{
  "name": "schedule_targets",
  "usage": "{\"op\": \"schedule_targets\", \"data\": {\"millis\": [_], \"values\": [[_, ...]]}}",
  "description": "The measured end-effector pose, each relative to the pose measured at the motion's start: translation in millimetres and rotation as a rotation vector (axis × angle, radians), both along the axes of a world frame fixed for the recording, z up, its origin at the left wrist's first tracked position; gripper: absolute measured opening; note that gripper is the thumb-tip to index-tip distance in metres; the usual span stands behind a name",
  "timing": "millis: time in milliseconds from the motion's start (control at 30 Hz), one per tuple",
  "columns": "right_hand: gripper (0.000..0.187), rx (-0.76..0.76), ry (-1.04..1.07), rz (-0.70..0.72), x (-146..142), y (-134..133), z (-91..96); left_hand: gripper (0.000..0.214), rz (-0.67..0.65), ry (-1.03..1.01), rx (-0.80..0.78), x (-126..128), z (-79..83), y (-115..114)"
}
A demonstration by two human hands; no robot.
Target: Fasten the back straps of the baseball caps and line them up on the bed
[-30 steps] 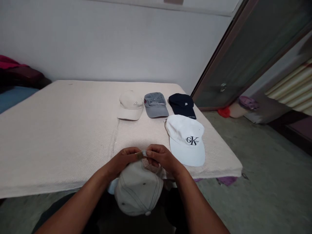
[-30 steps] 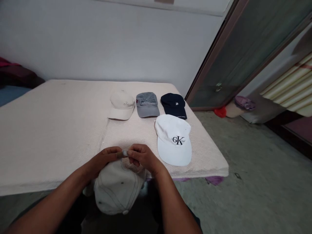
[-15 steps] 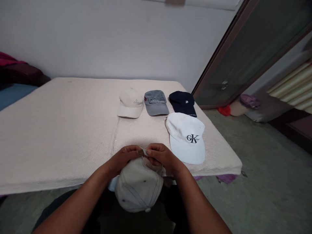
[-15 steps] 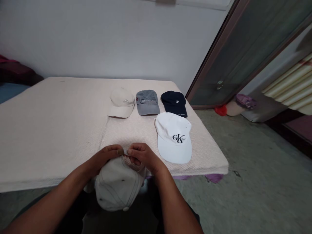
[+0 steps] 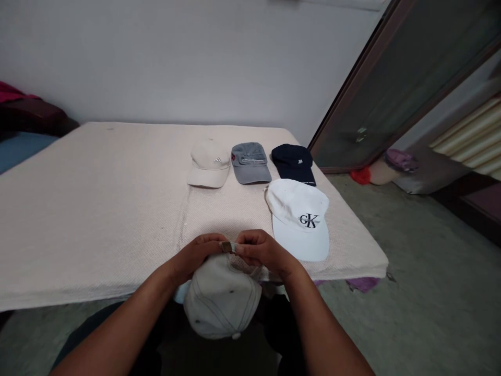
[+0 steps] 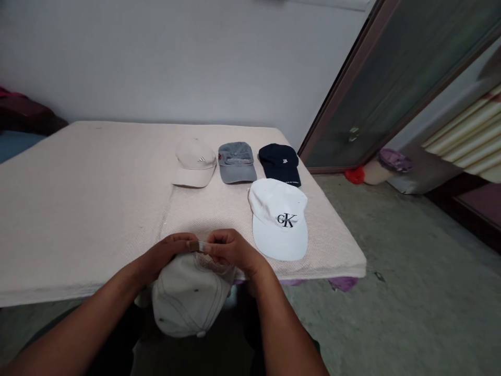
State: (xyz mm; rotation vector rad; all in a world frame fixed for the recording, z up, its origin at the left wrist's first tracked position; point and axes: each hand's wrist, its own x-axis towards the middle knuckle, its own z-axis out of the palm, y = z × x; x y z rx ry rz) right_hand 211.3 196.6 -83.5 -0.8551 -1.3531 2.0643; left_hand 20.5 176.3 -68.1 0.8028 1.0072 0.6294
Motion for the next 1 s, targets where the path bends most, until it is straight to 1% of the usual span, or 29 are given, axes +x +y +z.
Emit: {"op": "schedule_targets", "data": {"millis": [167,267,467,733,900,1000], "values": [[0.023,0.015,-0.014,0.024,3.1,0.4,-2.3,0.015,-0.044,0.023,-0.035,-0.2,-0.8,-0.5],[0.023,0.030,0.005,0.003,3.4,0.6,-2.0,0.017,-0.048,0.010,-0.043,0.0,-0.7,-0.2],[0.022,-0.001,0.015,0.053,2.0,1.1,-1.7,0.014,-0.039,-0.016,-0.049,-0.5,-1.3,-0.8],[0.020,0.004,0.013,0.036,0.6,0.4,-2.8,0.014,-0.061,-0.031,-0.040,-1.5,-2.6,-2.0],[0.021,-0.027,0.018,0.032,-0.5,-0.4,-1.5,0.012,-0.068,-0.065,-0.059,-3.3,-4.6,-1.7],[0.020,-0.040,0.034,0.017,-2.2,-0.8,-1.7,0.013,-0.069,-0.048,-0.066,-3.5,-5.4,-1.2]]}}
